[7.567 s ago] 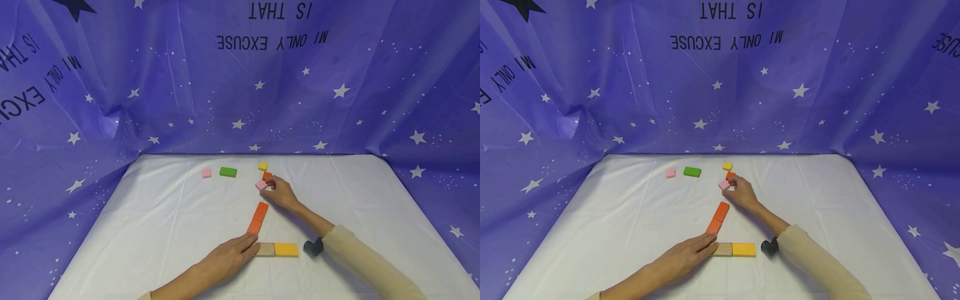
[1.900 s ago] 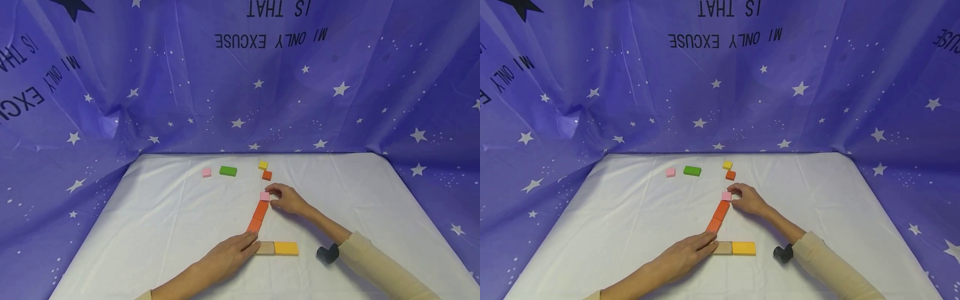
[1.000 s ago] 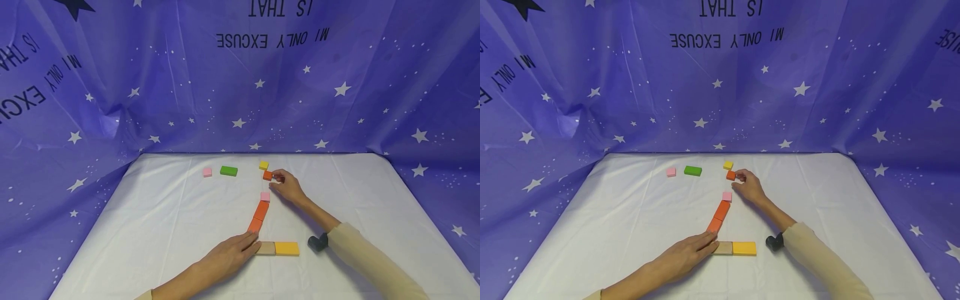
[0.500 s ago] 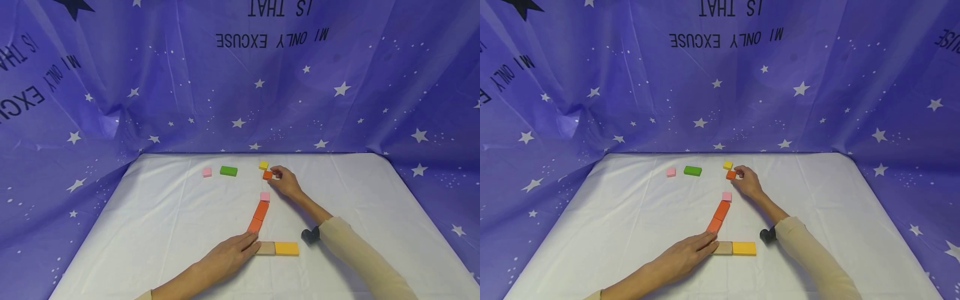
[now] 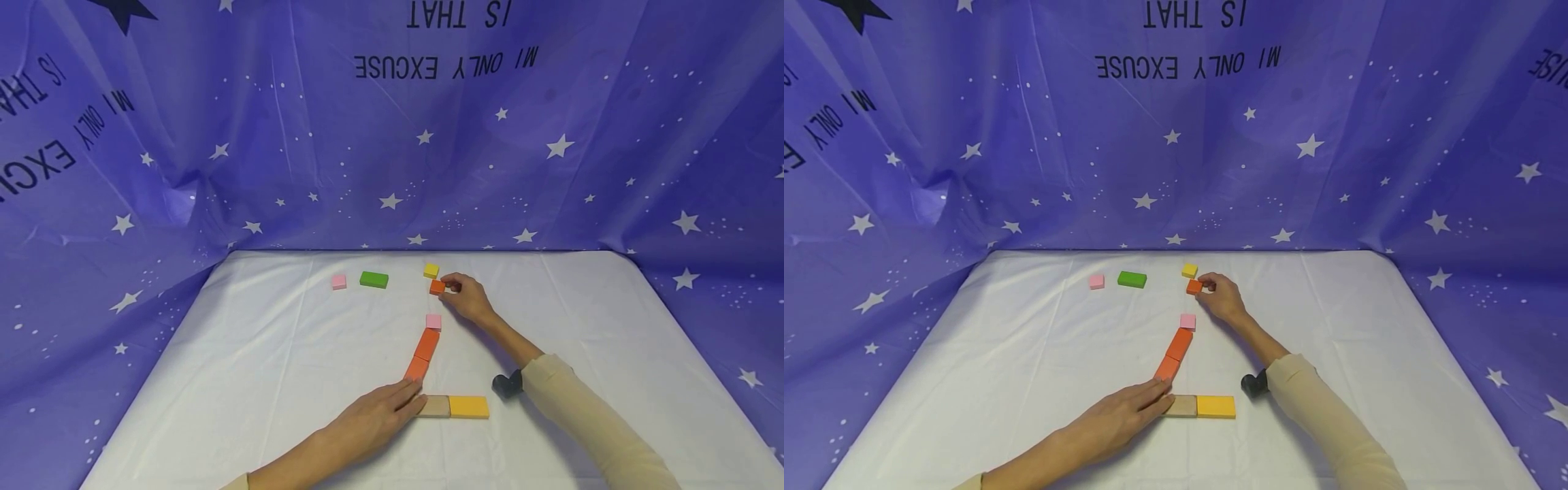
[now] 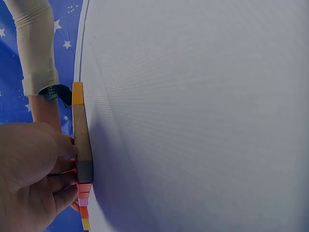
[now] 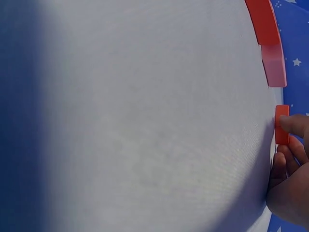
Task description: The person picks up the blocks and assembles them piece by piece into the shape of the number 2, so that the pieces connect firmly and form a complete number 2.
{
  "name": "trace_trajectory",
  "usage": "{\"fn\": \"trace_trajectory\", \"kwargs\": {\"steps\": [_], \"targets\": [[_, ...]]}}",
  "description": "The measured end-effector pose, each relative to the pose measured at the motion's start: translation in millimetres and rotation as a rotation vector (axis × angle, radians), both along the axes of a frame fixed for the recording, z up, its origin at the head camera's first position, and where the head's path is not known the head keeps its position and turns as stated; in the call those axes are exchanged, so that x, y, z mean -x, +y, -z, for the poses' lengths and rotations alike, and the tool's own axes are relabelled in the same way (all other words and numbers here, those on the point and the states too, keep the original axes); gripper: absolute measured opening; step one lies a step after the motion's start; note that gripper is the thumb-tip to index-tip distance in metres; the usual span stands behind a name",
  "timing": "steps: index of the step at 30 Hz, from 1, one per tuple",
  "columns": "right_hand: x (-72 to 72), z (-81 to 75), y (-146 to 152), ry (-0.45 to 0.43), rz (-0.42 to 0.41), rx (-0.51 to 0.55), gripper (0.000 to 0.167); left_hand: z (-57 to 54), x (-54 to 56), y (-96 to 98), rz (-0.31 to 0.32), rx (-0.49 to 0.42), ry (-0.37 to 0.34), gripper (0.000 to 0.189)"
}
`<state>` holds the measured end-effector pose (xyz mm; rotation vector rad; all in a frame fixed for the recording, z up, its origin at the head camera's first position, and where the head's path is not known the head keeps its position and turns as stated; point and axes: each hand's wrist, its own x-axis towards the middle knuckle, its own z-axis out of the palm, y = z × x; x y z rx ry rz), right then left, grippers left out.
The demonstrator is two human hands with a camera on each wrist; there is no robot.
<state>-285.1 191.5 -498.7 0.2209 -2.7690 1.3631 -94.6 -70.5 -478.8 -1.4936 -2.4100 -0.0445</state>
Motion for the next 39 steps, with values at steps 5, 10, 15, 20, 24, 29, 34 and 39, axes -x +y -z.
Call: {"fn": "trace_trajectory", "kwargs": {"steps": [5, 10, 15, 20, 24, 29, 34, 39], "targets": [[-2.7, -1.1, 0.1, -0.007, -0.023, 0.001, 0.035, 0.3, 0.0, -0.1, 0.001, 0.002, 0.0, 0.039], [-5.9, -3.0, 0.4, -0.028, -0.047, 0.008, 0.035, -0.1, 0.0, -0.4, 0.0, -0.009, -0.002, 0.039], [-8.3, -4.4, 2.1, -0.027, -0.102, 0.004, 0.035, -0.1, 0.4, -0.3, 0.003, -0.006, -0.008, 0.039], [-8.3, -5.0, 5.4, -0.008, -0.178, -0.026, 0.034, 0.3, 0.9, -0.6, 0.003, -0.01, -0.014, 0.038], [-7.4, -5.0, 7.9, -0.011, -0.226, -0.049, 0.034, 0.4, 1.3, -0.7, 0.003, -0.015, -0.018, 0.038], [-7.5, -7.8, 9.3, -0.049, -0.26, -0.019, 0.035, -0.1, 1.8, 0.2, 0.001, -0.008, -0.013, 0.039], [-7.2, -8.7, 11.1, -0.078, -0.276, 0.0, 0.037, -0.2, 1.9, 0.5, 0.001, -0.005, -0.008, 0.039], [-9.6, -11.8, 11.7, -0.091, -0.3, 0.029, 0.036, -0.1, 0.9, 0.3, -0.002, 0.003, -0.012, 0.039]]}}
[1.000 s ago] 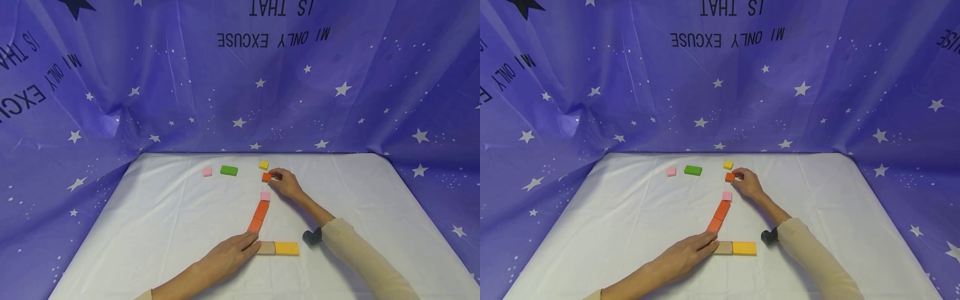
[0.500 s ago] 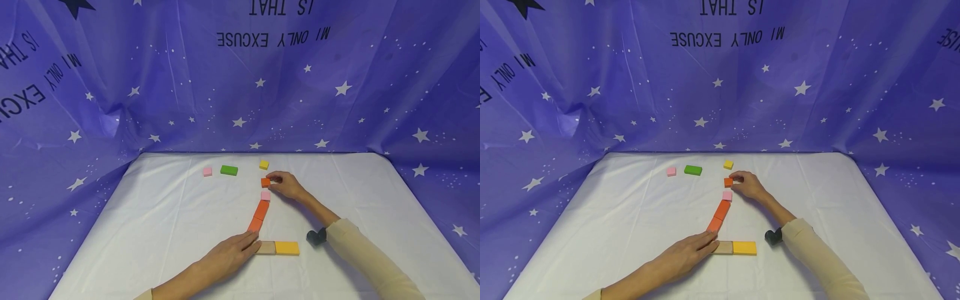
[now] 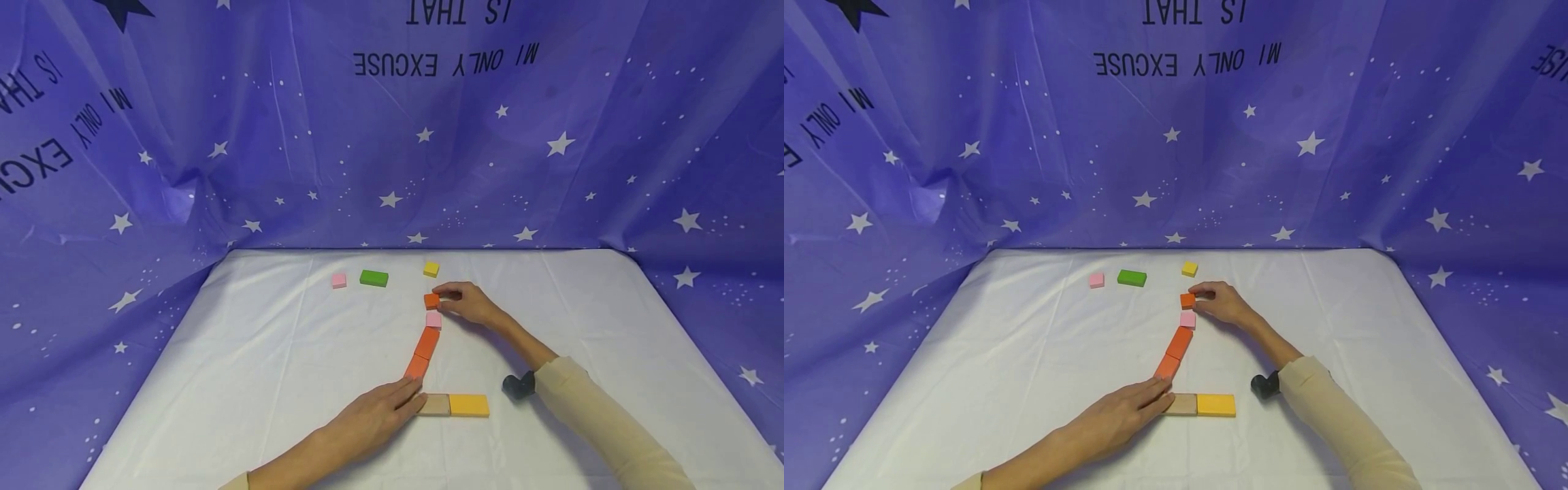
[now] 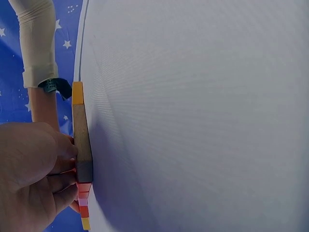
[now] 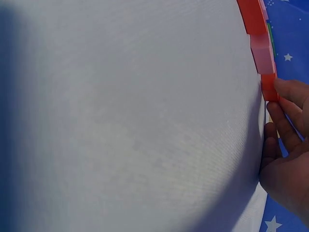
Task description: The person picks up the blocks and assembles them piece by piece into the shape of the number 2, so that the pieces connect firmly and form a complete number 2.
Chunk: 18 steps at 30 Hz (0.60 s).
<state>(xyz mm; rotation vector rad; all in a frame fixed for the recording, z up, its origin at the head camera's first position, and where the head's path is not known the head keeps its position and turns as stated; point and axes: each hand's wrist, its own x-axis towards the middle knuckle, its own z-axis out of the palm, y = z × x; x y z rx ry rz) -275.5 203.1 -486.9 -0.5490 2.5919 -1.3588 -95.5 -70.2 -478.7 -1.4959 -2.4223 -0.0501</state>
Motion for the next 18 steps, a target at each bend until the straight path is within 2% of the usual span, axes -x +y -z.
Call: {"fn": "trace_trajectory", "kwargs": {"steps": [10, 18], "targets": [[2.0, 1.3, 1.9, -0.064, -0.027, 0.004, 0.034, 1.5, -0.2, 0.1, 0.0, -0.007, 0.0, 0.039], [2.0, -0.1, 3.2, -0.08, -0.05, 0.018, 0.033, 1.5, 0.1, 0.5, 0.0, -0.011, 0.007, 0.039]]}}
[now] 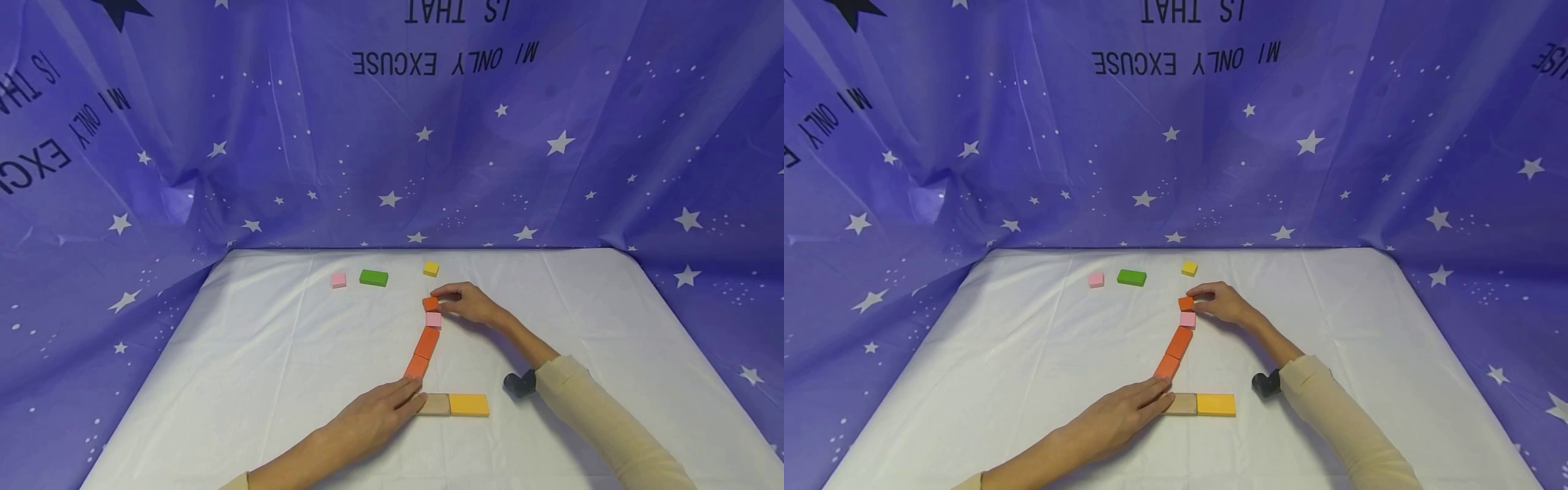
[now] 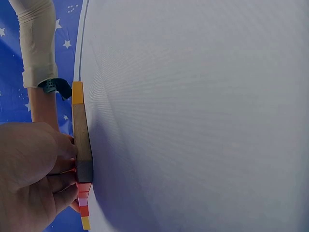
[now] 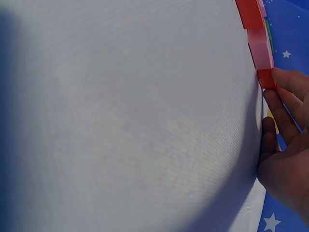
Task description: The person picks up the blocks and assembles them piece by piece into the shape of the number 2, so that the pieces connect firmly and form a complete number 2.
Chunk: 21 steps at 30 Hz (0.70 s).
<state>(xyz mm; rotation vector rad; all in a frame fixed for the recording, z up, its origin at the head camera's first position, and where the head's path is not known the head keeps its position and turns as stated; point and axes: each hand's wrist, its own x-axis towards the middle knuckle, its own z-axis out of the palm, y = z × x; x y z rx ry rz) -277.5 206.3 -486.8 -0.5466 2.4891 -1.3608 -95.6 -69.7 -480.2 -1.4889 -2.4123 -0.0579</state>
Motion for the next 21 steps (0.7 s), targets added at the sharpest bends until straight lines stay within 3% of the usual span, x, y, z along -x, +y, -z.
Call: {"fn": "trace_trajectory", "kwargs": {"steps": [8, 12, 15, 21], "targets": [[-0.5, 1.3, 0.7, 0.016, -0.037, 0.038, 0.034, -0.1, -0.3, 0.4, 0.001, 0.011, -0.001, 0.04], [-12.0, -17.8, -4.3, 0.023, -0.054, 0.039, 0.033, -0.4, -0.4, 0.3, 0.001, 0.005, -0.009, 0.04], [-13.6, -22.6, -6.2, 0.018, -0.057, 0.025, 0.032, -0.6, -0.3, 0.1, 0.001, 0.0, -0.01, 0.039], [1.8, 3.9, 1.0, 0.018, -0.04, 0.017, 0.033, -0.1, 0.9, 0.1, 0.008, -0.004, 0.002, 0.039]]}}
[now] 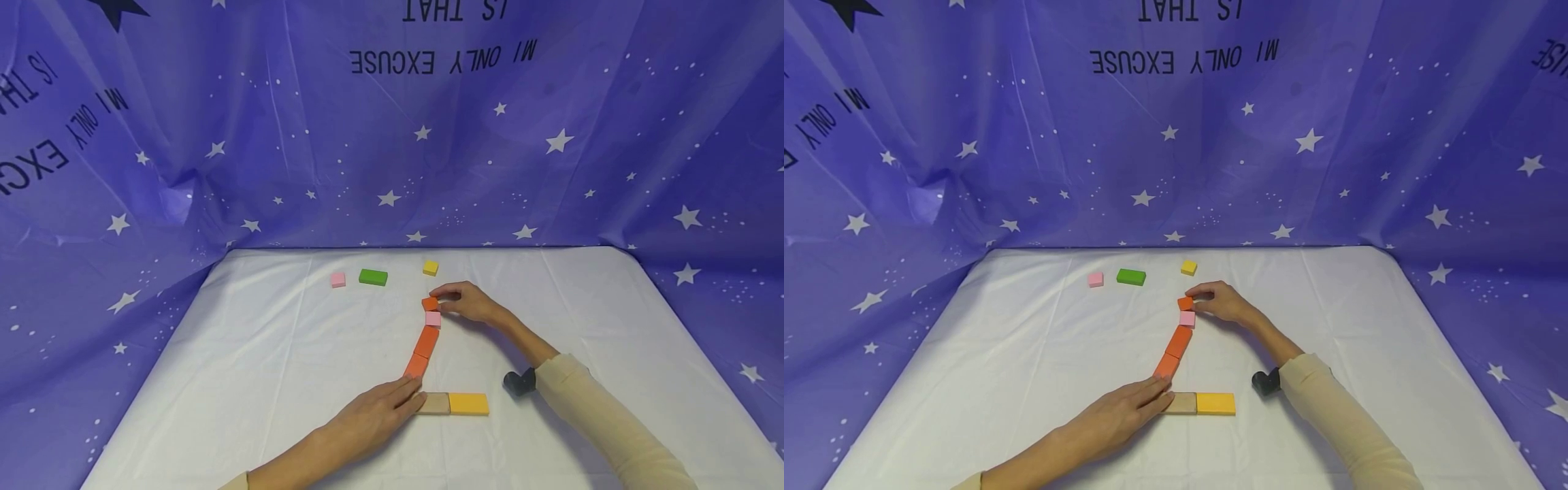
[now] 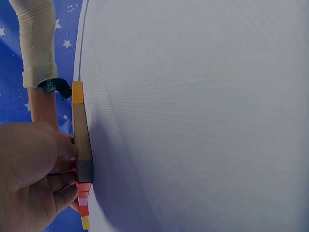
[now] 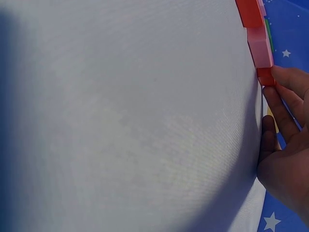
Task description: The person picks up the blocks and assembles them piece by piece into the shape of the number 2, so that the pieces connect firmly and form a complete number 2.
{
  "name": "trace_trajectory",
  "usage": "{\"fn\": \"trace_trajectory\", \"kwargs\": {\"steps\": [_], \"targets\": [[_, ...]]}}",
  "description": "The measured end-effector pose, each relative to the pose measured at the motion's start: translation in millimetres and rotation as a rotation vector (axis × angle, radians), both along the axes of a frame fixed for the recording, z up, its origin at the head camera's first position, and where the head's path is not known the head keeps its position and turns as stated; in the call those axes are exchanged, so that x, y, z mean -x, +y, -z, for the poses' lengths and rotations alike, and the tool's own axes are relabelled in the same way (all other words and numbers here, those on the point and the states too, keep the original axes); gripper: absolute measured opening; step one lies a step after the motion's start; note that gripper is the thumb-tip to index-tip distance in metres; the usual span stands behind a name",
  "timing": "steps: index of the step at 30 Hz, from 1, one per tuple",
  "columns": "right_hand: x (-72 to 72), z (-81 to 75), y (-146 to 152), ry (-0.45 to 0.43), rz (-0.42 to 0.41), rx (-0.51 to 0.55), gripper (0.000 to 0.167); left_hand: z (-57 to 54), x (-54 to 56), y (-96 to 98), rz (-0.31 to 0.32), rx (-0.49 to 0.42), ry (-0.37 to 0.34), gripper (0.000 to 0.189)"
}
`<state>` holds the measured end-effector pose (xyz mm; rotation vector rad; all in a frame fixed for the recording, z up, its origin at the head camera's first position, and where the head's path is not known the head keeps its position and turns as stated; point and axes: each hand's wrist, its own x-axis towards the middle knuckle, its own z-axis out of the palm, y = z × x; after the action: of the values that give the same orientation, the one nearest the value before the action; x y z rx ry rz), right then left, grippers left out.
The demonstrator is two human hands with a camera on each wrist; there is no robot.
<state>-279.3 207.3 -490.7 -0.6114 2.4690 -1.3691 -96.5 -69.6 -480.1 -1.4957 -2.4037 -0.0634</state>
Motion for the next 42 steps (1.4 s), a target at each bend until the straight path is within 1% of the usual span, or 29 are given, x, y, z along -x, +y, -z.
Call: {"fn": "trace_trajectory", "kwargs": {"steps": [6, 13, 22, 32, 38, 42], "targets": [[1.6, 2.0, 0.7, 0.011, -0.004, 0.008, 0.033, -0.4, 0.4, 0.0, 0.003, 0.004, 0.0, 0.039], [1.3, 0.8, 0.2, -0.01, 0.004, 0.013, 0.032, -0.8, 0.2, 0.3, -0.004, 0.026, 0.001, 0.039], [1.1, 1.1, 1.9, 0.007, -0.013, 0.026, 0.033, -0.3, -0.1, 0.2, -0.009, 0.032, -0.011, 0.04], [1.5, 0.7, 1.2, -0.018, 0.01, 0.001, 0.032, -1.4, -0.2, 0.7, -0.009, 0.034, -0.021, 0.04], [0.6, -0.9, 0.9, -0.013, 0.007, 0.001, 0.032, -1.0, -0.2, 0.8, -0.009, 0.033, -0.019, 0.04], [0.4, -1.9, 0.5, -0.035, 0.026, -0.001, 0.032, -0.7, -0.2, 0.6, -0.011, 0.035, -0.023, 0.04]]}}
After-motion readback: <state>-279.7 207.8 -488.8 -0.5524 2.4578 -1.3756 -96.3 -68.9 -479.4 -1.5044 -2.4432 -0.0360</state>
